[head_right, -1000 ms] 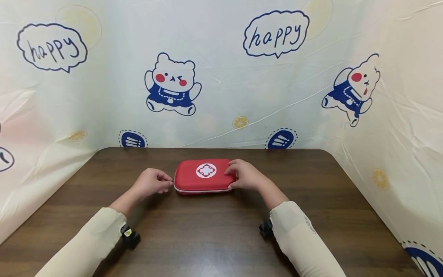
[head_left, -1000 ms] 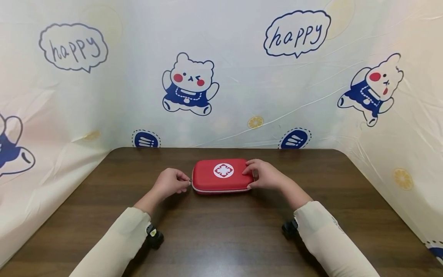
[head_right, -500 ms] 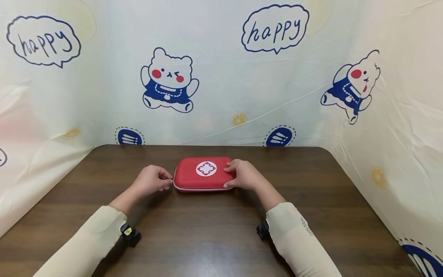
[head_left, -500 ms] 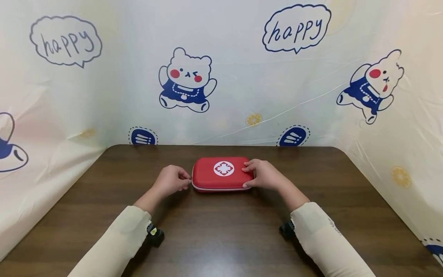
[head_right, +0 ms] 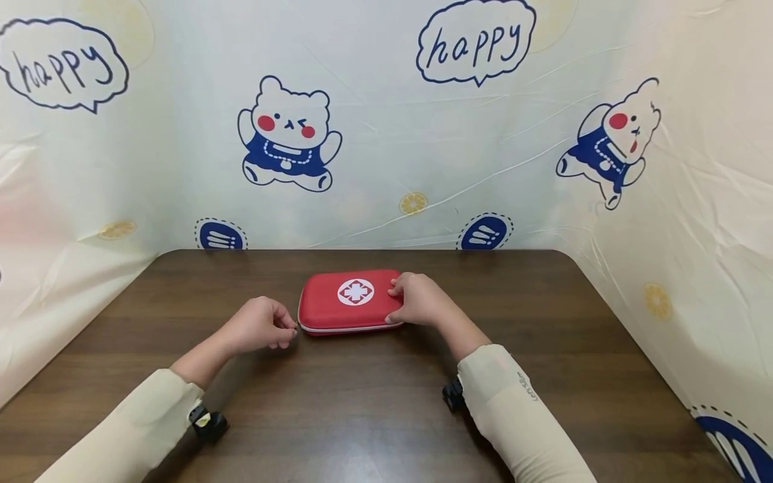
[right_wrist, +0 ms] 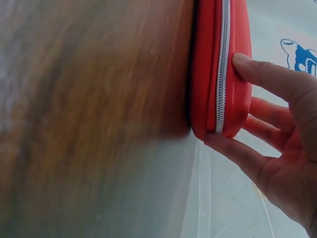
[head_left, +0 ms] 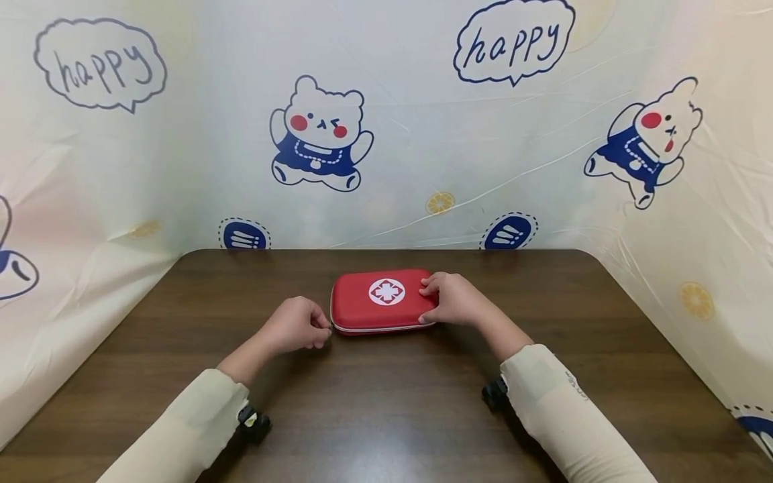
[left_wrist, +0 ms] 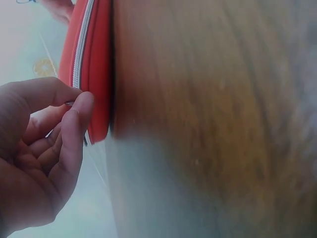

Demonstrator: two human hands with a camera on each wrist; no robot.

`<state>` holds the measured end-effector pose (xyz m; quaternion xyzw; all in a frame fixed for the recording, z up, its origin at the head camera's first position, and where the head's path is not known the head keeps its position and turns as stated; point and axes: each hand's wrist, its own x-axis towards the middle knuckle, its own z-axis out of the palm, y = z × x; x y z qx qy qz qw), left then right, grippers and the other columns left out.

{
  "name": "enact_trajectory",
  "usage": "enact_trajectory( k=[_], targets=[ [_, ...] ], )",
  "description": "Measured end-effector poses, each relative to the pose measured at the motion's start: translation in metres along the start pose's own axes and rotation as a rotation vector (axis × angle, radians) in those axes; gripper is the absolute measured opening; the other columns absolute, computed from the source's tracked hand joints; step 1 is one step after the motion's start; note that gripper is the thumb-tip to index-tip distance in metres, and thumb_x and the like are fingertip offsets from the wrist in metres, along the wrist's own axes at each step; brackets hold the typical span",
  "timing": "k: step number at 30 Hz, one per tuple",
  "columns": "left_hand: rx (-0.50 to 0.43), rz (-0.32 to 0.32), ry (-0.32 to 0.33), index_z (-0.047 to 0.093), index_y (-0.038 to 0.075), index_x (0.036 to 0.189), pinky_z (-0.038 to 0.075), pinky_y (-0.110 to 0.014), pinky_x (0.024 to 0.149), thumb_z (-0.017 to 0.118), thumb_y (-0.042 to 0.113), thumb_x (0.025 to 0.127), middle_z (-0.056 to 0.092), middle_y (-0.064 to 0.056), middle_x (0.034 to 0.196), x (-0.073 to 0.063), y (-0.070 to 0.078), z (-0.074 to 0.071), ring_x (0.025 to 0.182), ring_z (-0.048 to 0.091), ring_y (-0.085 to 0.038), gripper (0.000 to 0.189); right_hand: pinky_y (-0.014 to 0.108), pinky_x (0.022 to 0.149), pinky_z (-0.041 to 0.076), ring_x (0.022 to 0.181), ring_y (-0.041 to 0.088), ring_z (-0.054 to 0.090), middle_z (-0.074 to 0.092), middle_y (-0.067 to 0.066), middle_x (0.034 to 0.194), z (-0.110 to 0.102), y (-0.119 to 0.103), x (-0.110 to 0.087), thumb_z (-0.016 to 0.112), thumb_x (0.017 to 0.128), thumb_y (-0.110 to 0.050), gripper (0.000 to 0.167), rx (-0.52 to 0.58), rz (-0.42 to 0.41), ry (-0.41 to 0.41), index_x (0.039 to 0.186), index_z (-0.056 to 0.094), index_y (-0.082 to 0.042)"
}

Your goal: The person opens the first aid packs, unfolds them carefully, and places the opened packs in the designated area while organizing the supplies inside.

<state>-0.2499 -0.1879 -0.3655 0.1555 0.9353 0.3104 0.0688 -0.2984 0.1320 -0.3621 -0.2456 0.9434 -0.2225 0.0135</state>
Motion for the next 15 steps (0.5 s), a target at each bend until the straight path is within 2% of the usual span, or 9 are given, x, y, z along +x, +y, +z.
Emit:
enact_trajectory(
  k=[8, 15],
  targets=[
    [-0.063, 0.075, -0.045, 0.070, 0.008, 0.073, 0.055, -0.029, 0.052, 0.074, 0.004, 0.082, 0.063, 0.002, 0.058, -0.002, 0.010, 0.012, 0.052, 0.061, -0.013, 0.011, 0.044, 0.102, 0.045, 0.123, 0.029, 0.052, 0.061, 0.012, 0.129, 0.000, -0.003, -0.002, 0.086, 0.073, -0.028, 0.054, -0.015, -0.010, 0.013, 0.118, 0.071, -0.004],
    [-0.033, 0.094, -0.029, 0.071, 0.008, 0.073, 0.054, -0.027, 0.051, 0.075, 0.007, 0.083, 0.062, 0.004, 0.057, 0.003, 0.027, 0.029, 0.050, 0.060, -0.011, 0.010, 0.044, 0.101, 0.046, 0.121, 0.030, 0.053, 0.061, 0.013, 0.128, 0.001, -0.007, -0.004, 0.085, 0.073, -0.029, 0.054, -0.017, -0.015, 0.023, 0.117, 0.071, -0.003]
  ],
)
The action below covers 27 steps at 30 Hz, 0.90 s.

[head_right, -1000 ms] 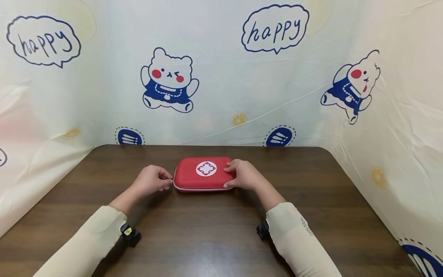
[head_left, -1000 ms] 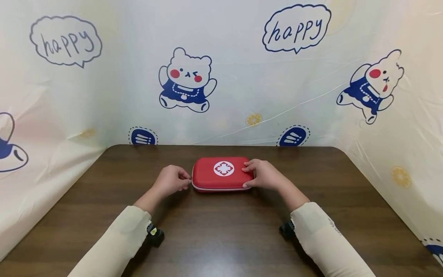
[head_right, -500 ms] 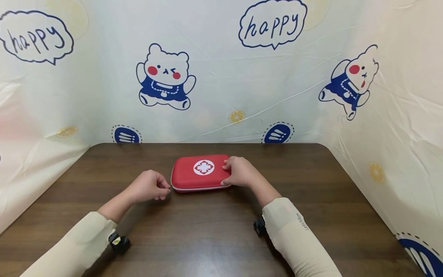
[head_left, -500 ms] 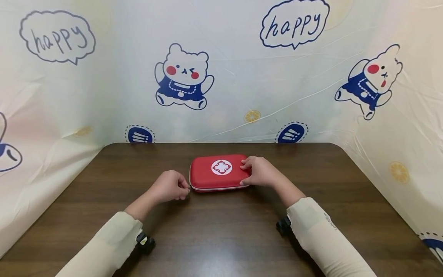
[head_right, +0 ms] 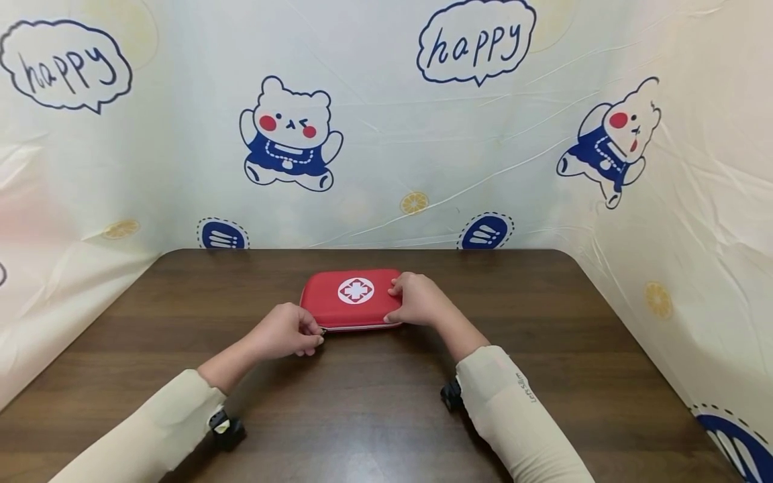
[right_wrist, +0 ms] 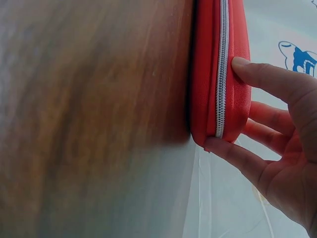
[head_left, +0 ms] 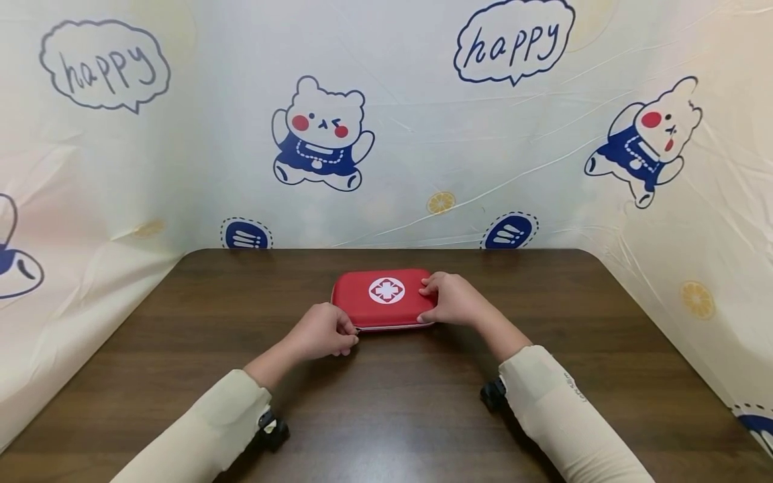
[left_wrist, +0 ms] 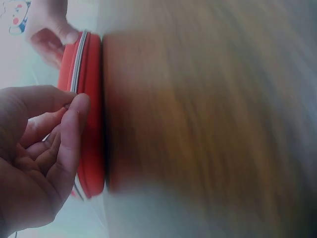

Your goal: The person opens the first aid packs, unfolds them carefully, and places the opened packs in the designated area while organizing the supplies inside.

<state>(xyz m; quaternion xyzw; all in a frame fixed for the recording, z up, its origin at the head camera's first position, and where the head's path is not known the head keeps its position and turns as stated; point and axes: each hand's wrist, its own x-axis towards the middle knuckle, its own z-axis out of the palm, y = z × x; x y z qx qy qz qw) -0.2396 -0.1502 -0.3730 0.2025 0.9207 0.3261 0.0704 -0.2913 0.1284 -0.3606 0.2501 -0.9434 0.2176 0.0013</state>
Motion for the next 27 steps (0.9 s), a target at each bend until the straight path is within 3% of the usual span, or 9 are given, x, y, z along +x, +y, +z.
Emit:
enact_trajectory(
  k=[19, 24, 27],
  targets=[
    [0.013, 0.091, 0.033, 0.071, 0.010, 0.069, 0.051, -0.025, 0.048, 0.075, 0.009, 0.084, 0.059, 0.010, 0.053, 0.020, 0.026, 0.028, 0.048, 0.058, -0.007, 0.015, 0.043, 0.096, 0.049, 0.119, 0.030, 0.054, 0.060, 0.014, 0.127, 0.004, -0.011, -0.003, 0.087, 0.071, -0.032, 0.059, -0.021, 0.032, 0.008, 0.119, 0.070, -0.004],
    [-0.001, 0.091, 0.015, 0.072, 0.010, 0.071, 0.051, -0.024, 0.048, 0.074, 0.008, 0.084, 0.059, 0.009, 0.052, 0.021, 0.029, 0.029, 0.048, 0.058, -0.007, 0.014, 0.042, 0.096, 0.050, 0.116, 0.029, 0.055, 0.062, 0.015, 0.125, 0.002, -0.014, -0.005, 0.086, 0.072, -0.031, 0.056, -0.032, -0.002, 0.002, 0.119, 0.070, -0.004],
    [-0.030, 0.090, -0.018, 0.073, 0.006, 0.074, 0.052, -0.025, 0.049, 0.074, 0.006, 0.084, 0.061, 0.006, 0.055, 0.019, 0.026, 0.025, 0.049, 0.060, -0.009, 0.010, 0.039, 0.091, 0.052, 0.107, 0.025, 0.058, 0.065, 0.010, 0.115, -0.002, -0.015, -0.007, 0.087, 0.072, -0.032, 0.051, -0.041, -0.017, -0.015, 0.113, 0.073, -0.006]
  ],
)
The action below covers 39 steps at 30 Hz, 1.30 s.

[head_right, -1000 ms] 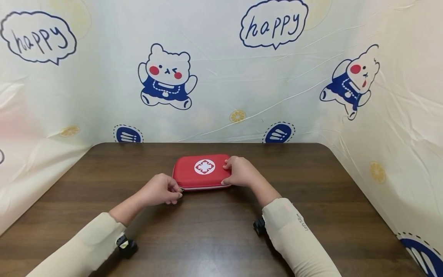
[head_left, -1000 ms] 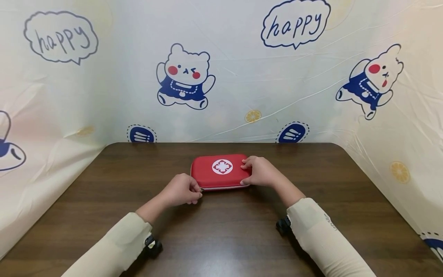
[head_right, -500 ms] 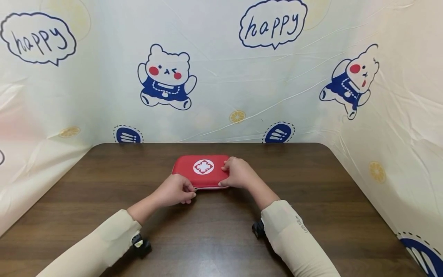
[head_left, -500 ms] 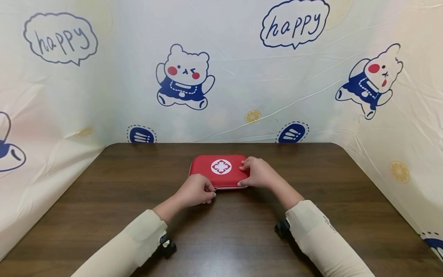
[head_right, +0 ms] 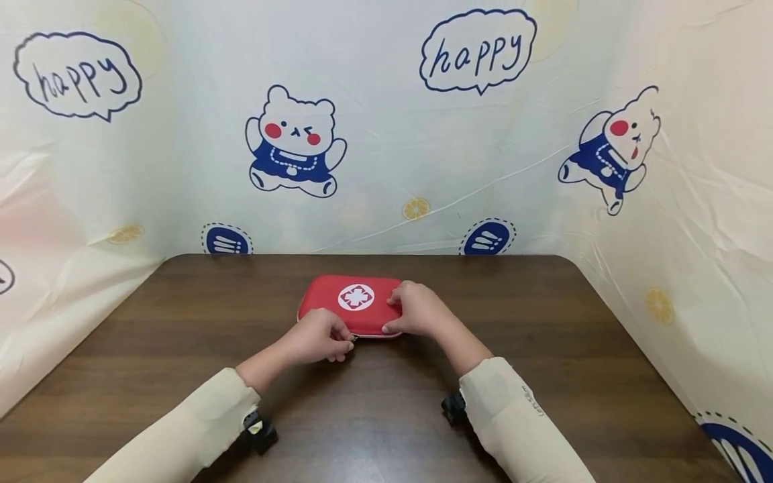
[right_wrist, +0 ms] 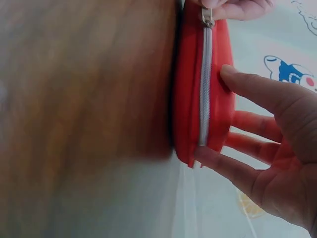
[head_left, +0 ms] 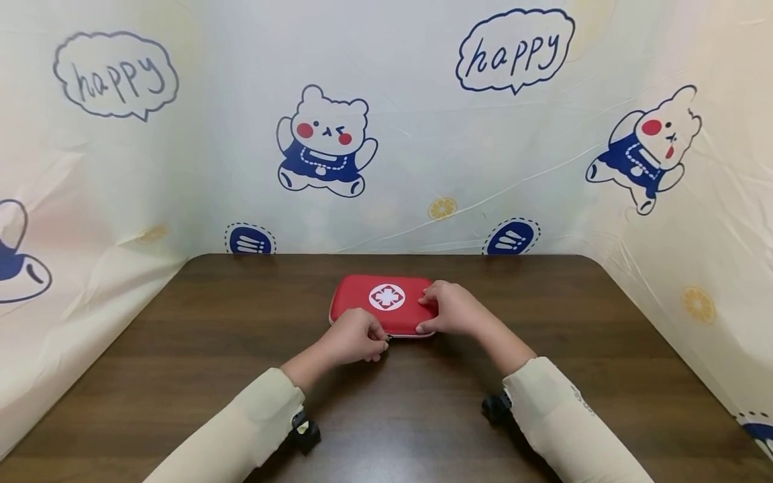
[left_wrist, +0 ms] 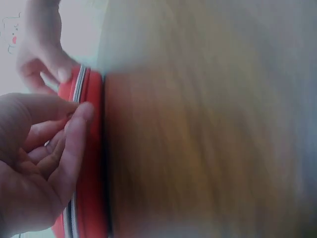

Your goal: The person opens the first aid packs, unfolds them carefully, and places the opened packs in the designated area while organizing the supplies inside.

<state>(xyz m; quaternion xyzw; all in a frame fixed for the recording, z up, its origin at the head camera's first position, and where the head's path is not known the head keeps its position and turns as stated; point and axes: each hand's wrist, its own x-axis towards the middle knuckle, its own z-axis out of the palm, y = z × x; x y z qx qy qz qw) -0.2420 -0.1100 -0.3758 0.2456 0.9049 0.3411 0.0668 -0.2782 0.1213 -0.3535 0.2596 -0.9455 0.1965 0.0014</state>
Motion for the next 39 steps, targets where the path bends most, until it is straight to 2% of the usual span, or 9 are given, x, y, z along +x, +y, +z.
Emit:
enact_trajectory(
  k=[3, 6, 12, 17, 24, 30, 33, 36, 39],
  targets=[
    [-0.042, -0.009, -0.045, 0.074, 0.005, 0.077, 0.054, -0.026, 0.051, 0.074, 0.005, 0.084, 0.064, 0.003, 0.058, -0.004, -0.005, -0.005, 0.051, 0.062, -0.010, 0.008, 0.035, 0.083, 0.053, 0.096, 0.020, 0.057, 0.064, 0.004, 0.103, -0.006, 0.001, -0.002, 0.087, 0.070, -0.035, 0.044, -0.007, -0.011, -0.017, 0.105, 0.075, -0.010],
    [-0.087, -0.022, -0.092, 0.073, 0.004, 0.080, 0.056, -0.028, 0.054, 0.074, 0.005, 0.085, 0.065, 0.001, 0.063, -0.008, -0.011, -0.011, 0.054, 0.063, -0.012, 0.005, 0.034, 0.082, 0.053, 0.097, 0.020, 0.055, 0.062, 0.004, 0.104, -0.010, 0.004, -0.001, 0.088, 0.069, -0.037, 0.043, 0.008, -0.018, -0.026, 0.101, 0.074, -0.012],
    [-0.133, -0.008, -0.170, 0.073, 0.003, 0.080, 0.057, -0.029, 0.056, 0.073, 0.004, 0.085, 0.067, -0.001, 0.067, -0.014, -0.022, -0.023, 0.057, 0.065, -0.014, 0.005, 0.042, 0.092, 0.053, 0.123, 0.030, 0.049, 0.056, 0.012, 0.132, -0.013, 0.016, 0.004, 0.085, 0.075, -0.028, 0.052, 0.133, -0.005, -0.067, 0.121, 0.069, -0.013],
    [-0.123, -0.002, -0.194, 0.072, 0.004, 0.080, 0.057, -0.029, 0.055, 0.072, 0.003, 0.085, 0.067, -0.002, 0.067, -0.016, -0.029, -0.031, 0.058, 0.065, -0.014, 0.005, 0.037, 0.089, 0.055, 0.118, 0.027, 0.055, 0.060, 0.007, 0.129, -0.014, 0.023, 0.011, 0.080, 0.081, -0.019, 0.048, 0.304, 0.013, -0.178, 0.127, 0.066, -0.016],
    [-0.033, -0.097, -0.121, 0.073, 0.005, 0.083, 0.057, -0.029, 0.057, 0.074, 0.006, 0.085, 0.066, -0.001, 0.067, -0.016, -0.038, -0.045, 0.058, 0.063, -0.015, 0.003, 0.030, 0.079, 0.056, 0.094, 0.017, 0.062, 0.068, 0.000, 0.106, -0.015, 0.023, 0.013, 0.082, 0.079, -0.020, 0.040, 0.350, 0.033, -0.273, 0.118, 0.072, -0.016],
    [-0.007, -0.191, -0.017, 0.074, 0.005, 0.083, 0.055, -0.028, 0.056, 0.071, 0.003, 0.086, 0.065, -0.001, 0.065, -0.013, -0.050, -0.051, 0.056, 0.062, -0.014, 0.005, 0.029, 0.073, 0.056, 0.082, 0.020, 0.064, 0.070, -0.002, 0.093, -0.014, 0.019, 0.007, 0.083, 0.078, -0.015, 0.032, 0.393, -0.052, -0.295, 0.108, 0.075, -0.012],
    [-0.010, -0.210, 0.017, 0.074, 0.003, 0.084, 0.055, -0.028, 0.056, 0.071, 0.003, 0.087, 0.065, -0.002, 0.065, -0.011, -0.053, -0.052, 0.056, 0.062, -0.014, 0.004, 0.032, 0.077, 0.056, 0.090, 0.023, 0.062, 0.066, 0.000, 0.100, -0.013, 0.015, 0.006, 0.085, 0.076, -0.017, 0.032, 0.359, -0.086, -0.262, 0.106, 0.074, -0.012],
    [0.009, -0.222, 0.037, 0.074, 0.002, 0.084, 0.055, -0.028, 0.056, 0.070, 0.004, 0.087, 0.065, -0.002, 0.065, -0.008, -0.053, -0.052, 0.056, 0.061, -0.014, 0.005, 0.038, 0.089, 0.053, 0.113, 0.026, 0.054, 0.059, 0.006, 0.121, -0.011, 0.013, 0.010, 0.086, 0.073, -0.022, 0.046, 0.290, -0.082, -0.228, 0.116, 0.071, -0.013],
    [0.042, -0.244, 0.051, 0.074, 0.004, 0.083, 0.054, -0.028, 0.056, 0.071, 0.007, 0.087, 0.064, -0.002, 0.064, -0.003, -0.053, -0.052, 0.057, 0.060, -0.015, 0.005, 0.046, 0.098, 0.048, 0.133, 0.030, 0.039, 0.046, 0.010, 0.143, -0.008, 0.011, 0.012, 0.086, 0.072, -0.025, 0.059, 0.246, -0.058, -0.228, 0.127, 0.066, -0.013]
  ],
)
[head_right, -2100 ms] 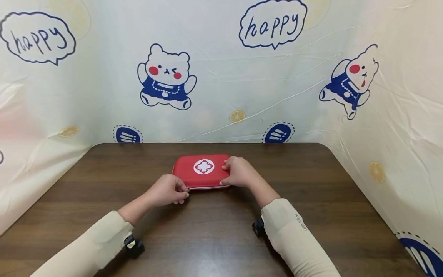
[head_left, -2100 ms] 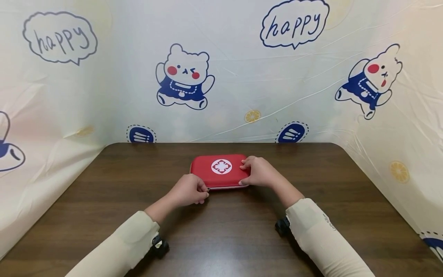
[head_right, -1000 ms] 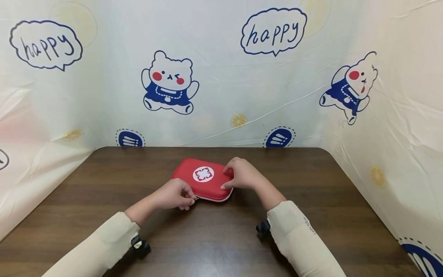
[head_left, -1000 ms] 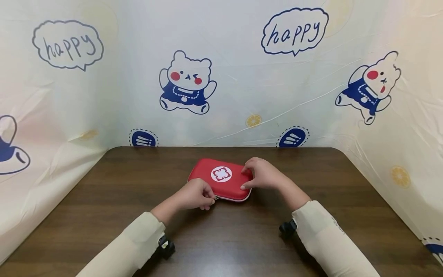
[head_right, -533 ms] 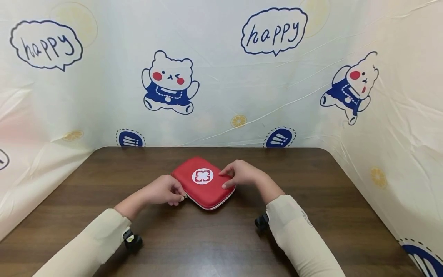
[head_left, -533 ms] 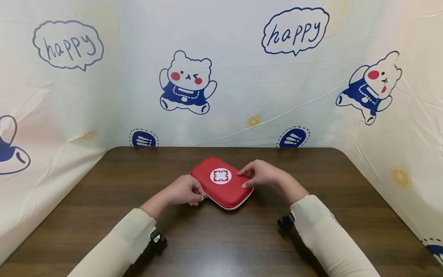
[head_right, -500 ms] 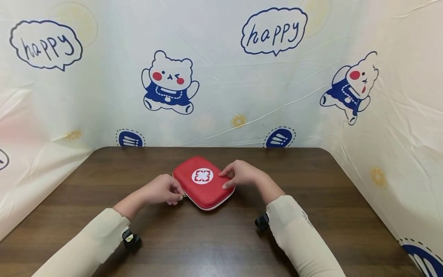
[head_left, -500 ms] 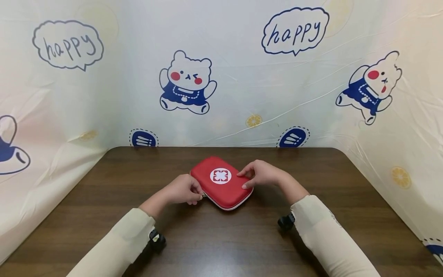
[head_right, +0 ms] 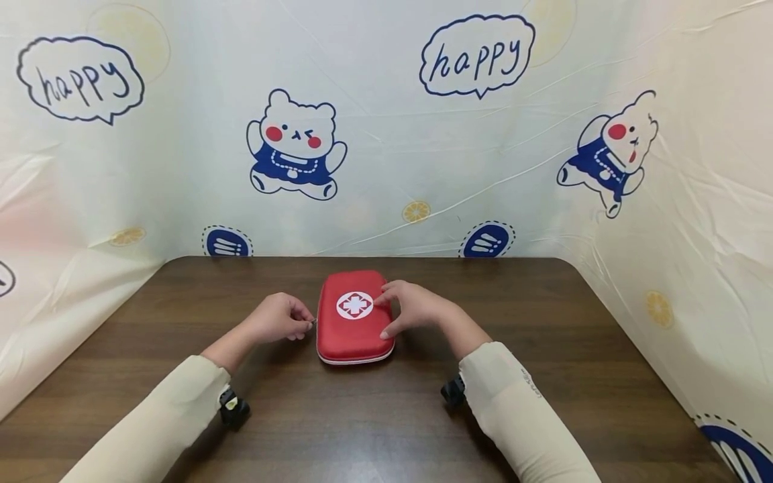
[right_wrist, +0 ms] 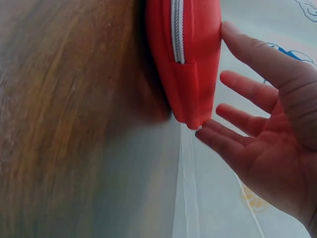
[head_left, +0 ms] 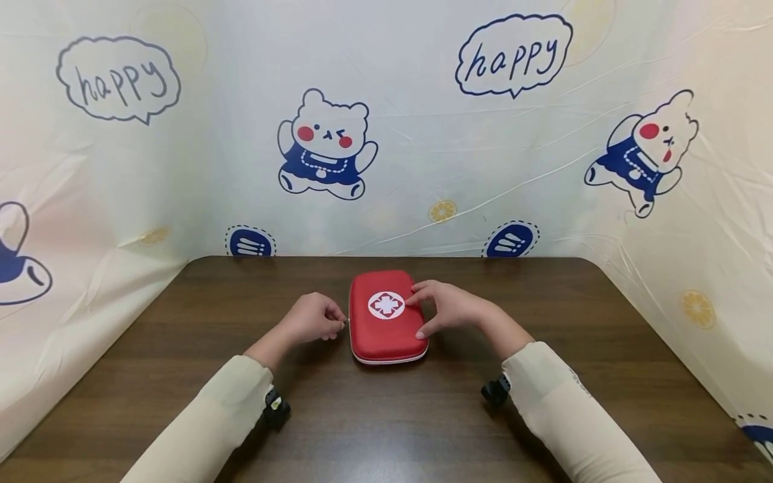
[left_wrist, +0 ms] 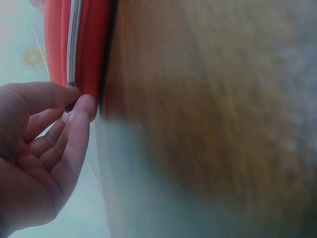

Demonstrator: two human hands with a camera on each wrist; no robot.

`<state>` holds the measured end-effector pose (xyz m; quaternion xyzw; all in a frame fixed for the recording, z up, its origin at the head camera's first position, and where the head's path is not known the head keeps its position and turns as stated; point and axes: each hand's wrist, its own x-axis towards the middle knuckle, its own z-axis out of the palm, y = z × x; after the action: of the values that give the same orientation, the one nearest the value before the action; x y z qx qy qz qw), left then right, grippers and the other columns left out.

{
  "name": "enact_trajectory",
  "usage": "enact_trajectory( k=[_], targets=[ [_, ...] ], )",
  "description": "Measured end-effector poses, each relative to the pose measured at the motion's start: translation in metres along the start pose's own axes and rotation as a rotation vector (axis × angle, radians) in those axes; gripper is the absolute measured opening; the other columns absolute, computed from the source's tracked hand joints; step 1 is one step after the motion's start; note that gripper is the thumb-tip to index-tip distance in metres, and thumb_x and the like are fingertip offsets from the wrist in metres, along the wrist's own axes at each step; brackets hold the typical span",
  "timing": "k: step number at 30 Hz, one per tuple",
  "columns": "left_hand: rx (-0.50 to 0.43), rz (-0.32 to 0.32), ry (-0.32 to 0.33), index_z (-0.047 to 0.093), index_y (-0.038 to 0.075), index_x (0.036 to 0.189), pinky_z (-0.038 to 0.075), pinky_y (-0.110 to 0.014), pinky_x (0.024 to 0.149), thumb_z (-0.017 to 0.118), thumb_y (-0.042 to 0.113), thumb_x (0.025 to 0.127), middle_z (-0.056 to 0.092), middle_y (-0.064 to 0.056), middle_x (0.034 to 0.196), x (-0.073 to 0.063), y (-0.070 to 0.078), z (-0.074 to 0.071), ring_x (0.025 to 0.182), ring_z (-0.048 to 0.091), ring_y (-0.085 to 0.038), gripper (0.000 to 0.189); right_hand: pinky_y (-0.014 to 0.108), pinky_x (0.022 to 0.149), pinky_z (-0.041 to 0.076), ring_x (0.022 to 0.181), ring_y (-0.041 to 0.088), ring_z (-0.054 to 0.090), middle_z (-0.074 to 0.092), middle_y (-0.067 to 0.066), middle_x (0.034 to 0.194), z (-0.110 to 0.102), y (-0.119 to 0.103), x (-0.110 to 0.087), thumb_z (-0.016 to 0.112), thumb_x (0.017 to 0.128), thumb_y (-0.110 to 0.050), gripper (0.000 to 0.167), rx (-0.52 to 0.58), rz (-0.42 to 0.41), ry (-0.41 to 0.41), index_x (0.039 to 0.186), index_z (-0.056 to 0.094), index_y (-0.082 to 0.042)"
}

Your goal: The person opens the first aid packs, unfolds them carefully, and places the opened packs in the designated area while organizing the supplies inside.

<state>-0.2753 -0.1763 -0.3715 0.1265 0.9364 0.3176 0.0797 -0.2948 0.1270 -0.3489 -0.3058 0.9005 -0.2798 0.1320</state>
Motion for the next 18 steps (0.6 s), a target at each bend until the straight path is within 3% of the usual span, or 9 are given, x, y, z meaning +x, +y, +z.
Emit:
enact_trajectory(
  k=[3, 10, 18],
  targets=[
    [0.023, -0.002, 0.018, 0.074, 0.005, 0.084, 0.053, -0.027, 0.057, 0.071, 0.007, 0.087, 0.064, -0.001, 0.064, 0.004, 0.000, -0.001, 0.057, 0.060, -0.015, 0.005, 0.046, 0.100, 0.047, 0.140, 0.031, 0.031, 0.039, 0.010, 0.151, 0.002, -0.003, 0.004, 0.086, 0.073, -0.027, 0.060, -0.022, 0.004, -0.011, 0.127, 0.066, -0.011],
    [0.073, 0.019, 0.033, 0.073, 0.007, 0.080, 0.052, -0.027, 0.056, 0.071, 0.006, 0.086, 0.062, -0.001, 0.063, 0.004, 0.002, -0.003, 0.057, 0.058, -0.014, 0.006, 0.038, 0.097, 0.050, 0.129, 0.026, 0.047, 0.052, 0.006, 0.143, 0.010, -0.010, 0.007, 0.086, 0.071, -0.036, 0.058, -0.107, -0.023, 0.014, 0.120, 0.070, -0.010],
    [0.081, 0.055, -0.057, 0.072, 0.009, 0.079, 0.052, -0.027, 0.055, 0.073, 0.007, 0.085, 0.062, 0.001, 0.061, -0.009, 0.003, -0.005, 0.053, 0.057, -0.015, 0.007, 0.036, 0.095, 0.051, 0.122, 0.026, 0.053, 0.055, 0.011, 0.139, 0.008, -0.013, 0.006, 0.086, 0.072, -0.038, 0.056, -0.179, -0.048, 0.018, 0.116, 0.070, -0.006]
  ],
)
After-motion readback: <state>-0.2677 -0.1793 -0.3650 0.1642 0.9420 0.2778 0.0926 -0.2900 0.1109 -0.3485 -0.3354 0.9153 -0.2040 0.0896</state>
